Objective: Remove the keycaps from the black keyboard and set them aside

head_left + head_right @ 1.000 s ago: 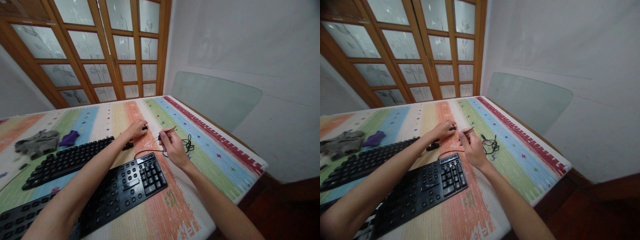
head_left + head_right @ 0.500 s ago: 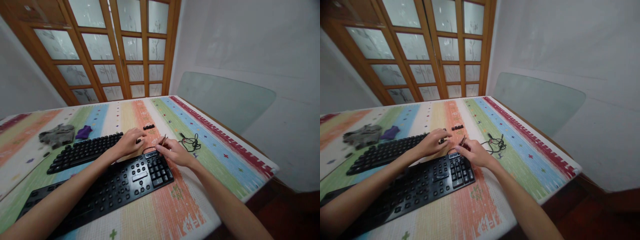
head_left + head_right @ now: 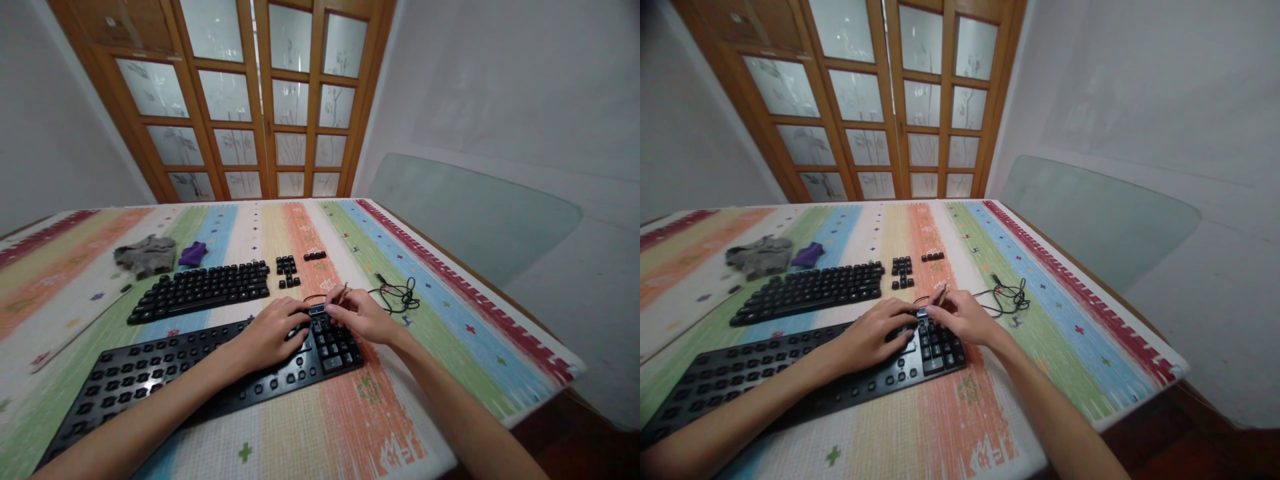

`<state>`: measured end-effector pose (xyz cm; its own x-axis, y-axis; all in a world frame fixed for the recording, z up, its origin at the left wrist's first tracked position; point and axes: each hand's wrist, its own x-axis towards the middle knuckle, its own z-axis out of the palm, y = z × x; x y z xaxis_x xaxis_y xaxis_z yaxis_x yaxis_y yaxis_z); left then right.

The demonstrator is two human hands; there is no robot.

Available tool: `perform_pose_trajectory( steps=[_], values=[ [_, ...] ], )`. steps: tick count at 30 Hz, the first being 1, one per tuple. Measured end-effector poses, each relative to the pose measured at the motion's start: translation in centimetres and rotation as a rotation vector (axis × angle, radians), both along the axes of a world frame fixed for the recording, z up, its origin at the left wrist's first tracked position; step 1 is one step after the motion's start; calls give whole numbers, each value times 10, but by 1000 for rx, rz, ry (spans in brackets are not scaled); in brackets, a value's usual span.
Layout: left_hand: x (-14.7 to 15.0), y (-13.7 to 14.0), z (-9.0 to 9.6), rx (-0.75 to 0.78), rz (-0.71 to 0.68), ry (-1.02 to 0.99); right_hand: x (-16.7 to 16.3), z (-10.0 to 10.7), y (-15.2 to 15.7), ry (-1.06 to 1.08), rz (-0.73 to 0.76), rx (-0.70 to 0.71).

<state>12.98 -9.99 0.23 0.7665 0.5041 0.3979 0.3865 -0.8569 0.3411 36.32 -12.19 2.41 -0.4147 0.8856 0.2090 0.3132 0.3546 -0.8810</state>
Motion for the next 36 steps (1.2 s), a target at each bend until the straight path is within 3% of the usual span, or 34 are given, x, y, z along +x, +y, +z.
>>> perform_pose_trajectory(
  steps=[6, 13, 18, 36],
  values=[
    [0, -2, -4, -13, 11, -20, -9, -5, -4, 55, -19, -42],
    [0, -1, -4, -4, 6, -25, -17, 2, -10, -109, 24, 178],
    [0, -3, -3, -12, 6, -34, -15, 7, -11, -182, 92, 205],
    [4, -7, -11, 48, 42, -29, -31, -13, 7, -220, -98, 227]
  ],
)
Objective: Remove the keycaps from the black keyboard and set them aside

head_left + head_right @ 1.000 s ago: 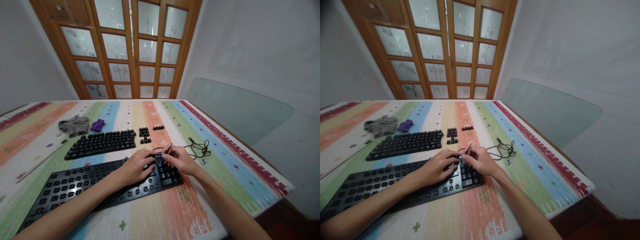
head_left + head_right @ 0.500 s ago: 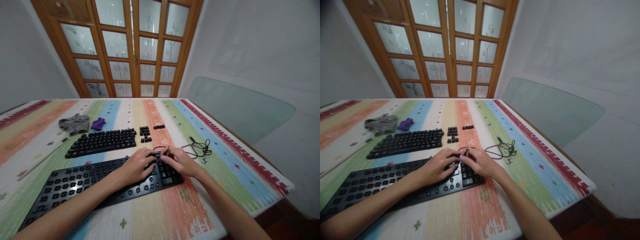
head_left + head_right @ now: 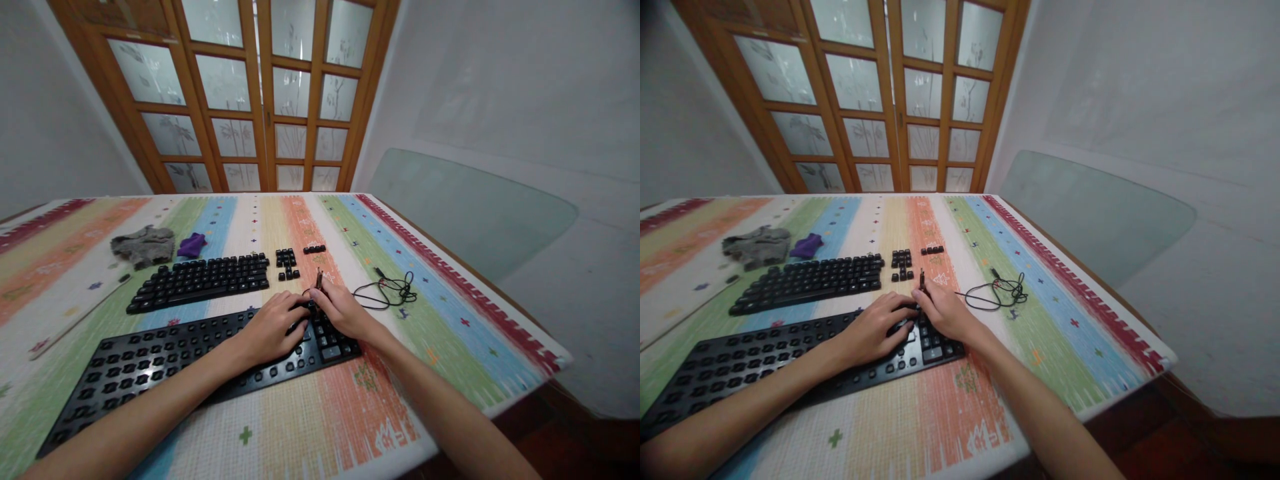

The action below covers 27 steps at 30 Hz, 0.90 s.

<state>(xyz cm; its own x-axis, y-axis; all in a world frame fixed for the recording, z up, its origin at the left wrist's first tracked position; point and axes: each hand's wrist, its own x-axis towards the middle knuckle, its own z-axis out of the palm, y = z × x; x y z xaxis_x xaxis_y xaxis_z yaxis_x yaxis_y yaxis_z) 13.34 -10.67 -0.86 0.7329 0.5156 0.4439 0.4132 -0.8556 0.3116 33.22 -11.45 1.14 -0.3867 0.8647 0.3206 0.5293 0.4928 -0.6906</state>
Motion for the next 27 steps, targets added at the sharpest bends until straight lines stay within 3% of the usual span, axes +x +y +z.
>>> perform_pose_trajectory(
  steps=[8, 13, 20, 27],
  values=[
    [-1, -1, -1, -9, 7, -3, 6, -7, 12, 105, -83, -86],
    [-2, 0, 7, -116, 4, -31, 15, -5, 8, 232, -70, -130],
    [5, -6, 27, -334, 45, -80, 16, 5, -4, 257, -48, -75],
    [7, 3, 34, -307, -3, -39, 14, 13, -11, 185, -27, 4]
  ],
)
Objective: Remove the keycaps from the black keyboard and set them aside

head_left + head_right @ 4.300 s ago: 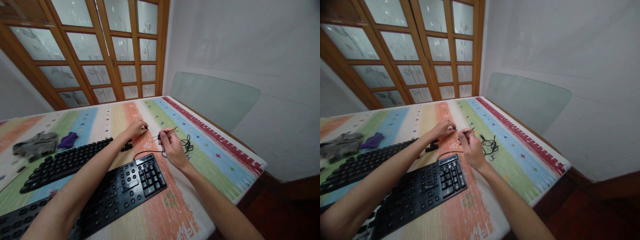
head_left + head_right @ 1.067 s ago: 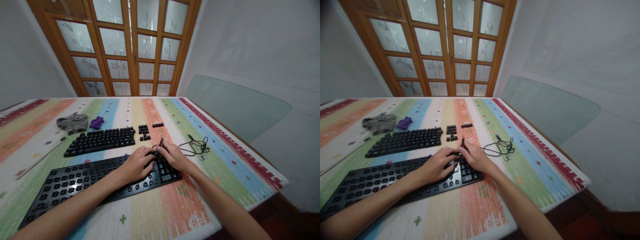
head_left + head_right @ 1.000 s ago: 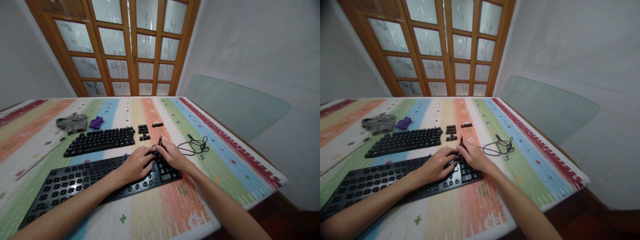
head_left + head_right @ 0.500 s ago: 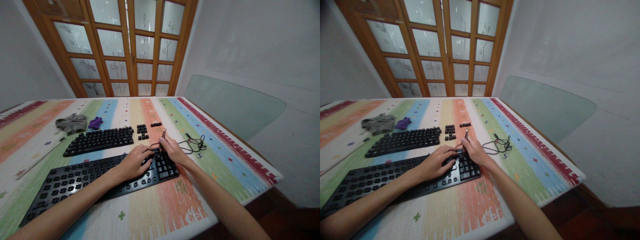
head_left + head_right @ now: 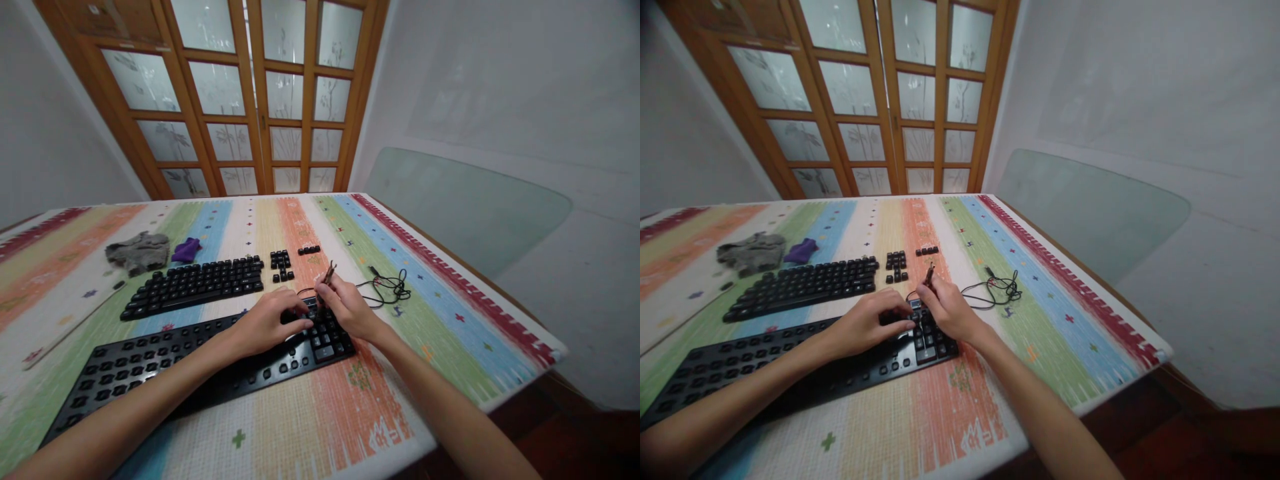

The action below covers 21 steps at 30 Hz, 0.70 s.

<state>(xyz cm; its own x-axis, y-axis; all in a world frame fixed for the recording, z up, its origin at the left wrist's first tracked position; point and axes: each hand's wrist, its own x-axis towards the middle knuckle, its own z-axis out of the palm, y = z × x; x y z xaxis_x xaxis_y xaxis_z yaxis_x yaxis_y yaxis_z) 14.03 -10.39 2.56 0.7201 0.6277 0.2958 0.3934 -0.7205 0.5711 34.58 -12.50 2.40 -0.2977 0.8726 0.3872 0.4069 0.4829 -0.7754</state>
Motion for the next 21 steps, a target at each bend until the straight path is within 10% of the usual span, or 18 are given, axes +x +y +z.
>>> perform_pose_trajectory(
  steps=[11, 21],
  values=[
    [-4, 36, 24, -156, -184, -37, 1, 0, 1, 80, -79, -31],
    [33, 103, 9, 277, 217, 155, 0, 2, 0, 57, -68, -5]
  ],
)
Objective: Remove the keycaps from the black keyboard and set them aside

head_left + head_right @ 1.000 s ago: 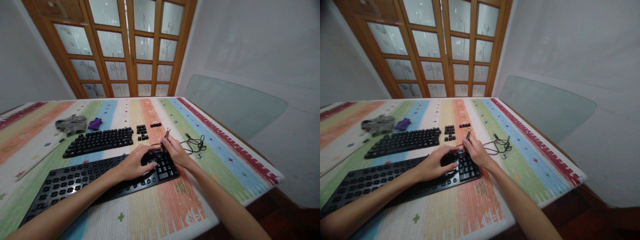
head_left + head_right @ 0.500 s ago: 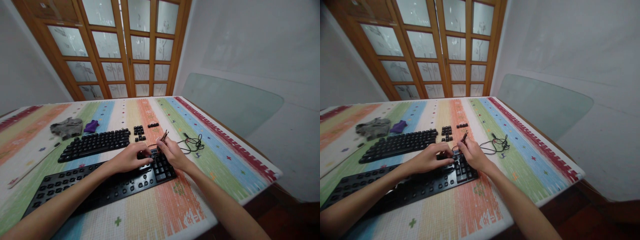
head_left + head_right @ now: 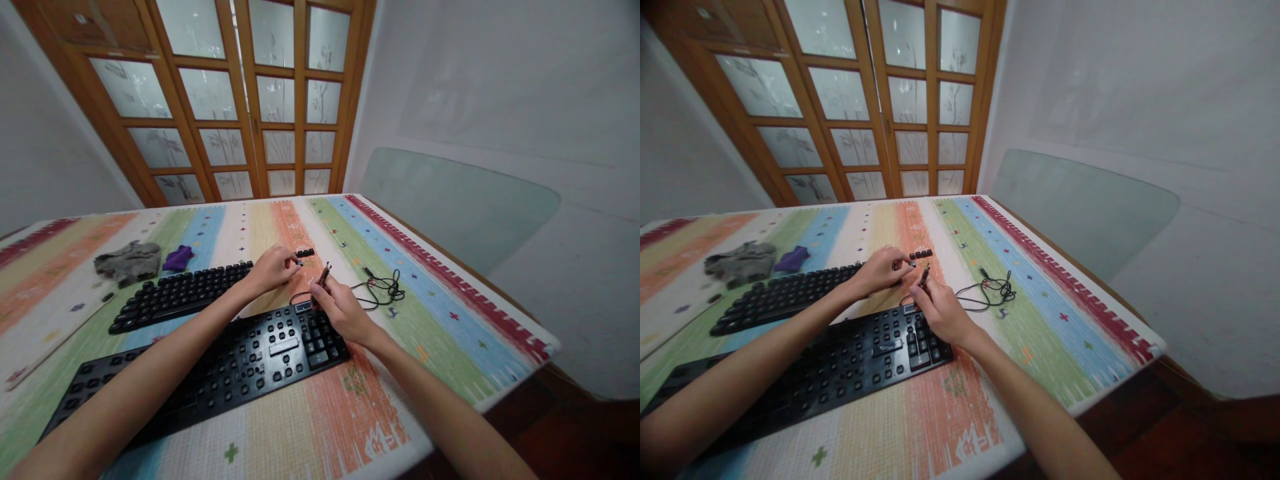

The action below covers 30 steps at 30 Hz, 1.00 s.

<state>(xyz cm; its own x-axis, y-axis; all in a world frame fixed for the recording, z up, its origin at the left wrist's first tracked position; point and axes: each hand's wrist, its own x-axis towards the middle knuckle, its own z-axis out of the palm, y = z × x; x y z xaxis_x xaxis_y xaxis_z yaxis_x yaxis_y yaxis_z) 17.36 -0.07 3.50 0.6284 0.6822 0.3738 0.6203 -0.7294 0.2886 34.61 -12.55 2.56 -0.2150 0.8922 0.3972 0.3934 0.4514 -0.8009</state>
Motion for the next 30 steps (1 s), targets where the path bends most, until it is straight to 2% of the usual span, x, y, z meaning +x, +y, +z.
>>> perform_pose_trajectory(
  steps=[4, 10, 22, 30],
  values=[
    [16, 10, -6, 10, 110, 178, 1, 2, -1, -3, 3, -1],
    [23, 16, -12, -13, 226, 282, 3, 6, -1, -16, -9, 6],
    [26, 19, -11, -34, 292, 332, 4, 9, -1, -9, -4, 9],
    [25, 23, -15, -54, 289, 302, 6, 9, -1, -25, -14, 23]
  ],
)
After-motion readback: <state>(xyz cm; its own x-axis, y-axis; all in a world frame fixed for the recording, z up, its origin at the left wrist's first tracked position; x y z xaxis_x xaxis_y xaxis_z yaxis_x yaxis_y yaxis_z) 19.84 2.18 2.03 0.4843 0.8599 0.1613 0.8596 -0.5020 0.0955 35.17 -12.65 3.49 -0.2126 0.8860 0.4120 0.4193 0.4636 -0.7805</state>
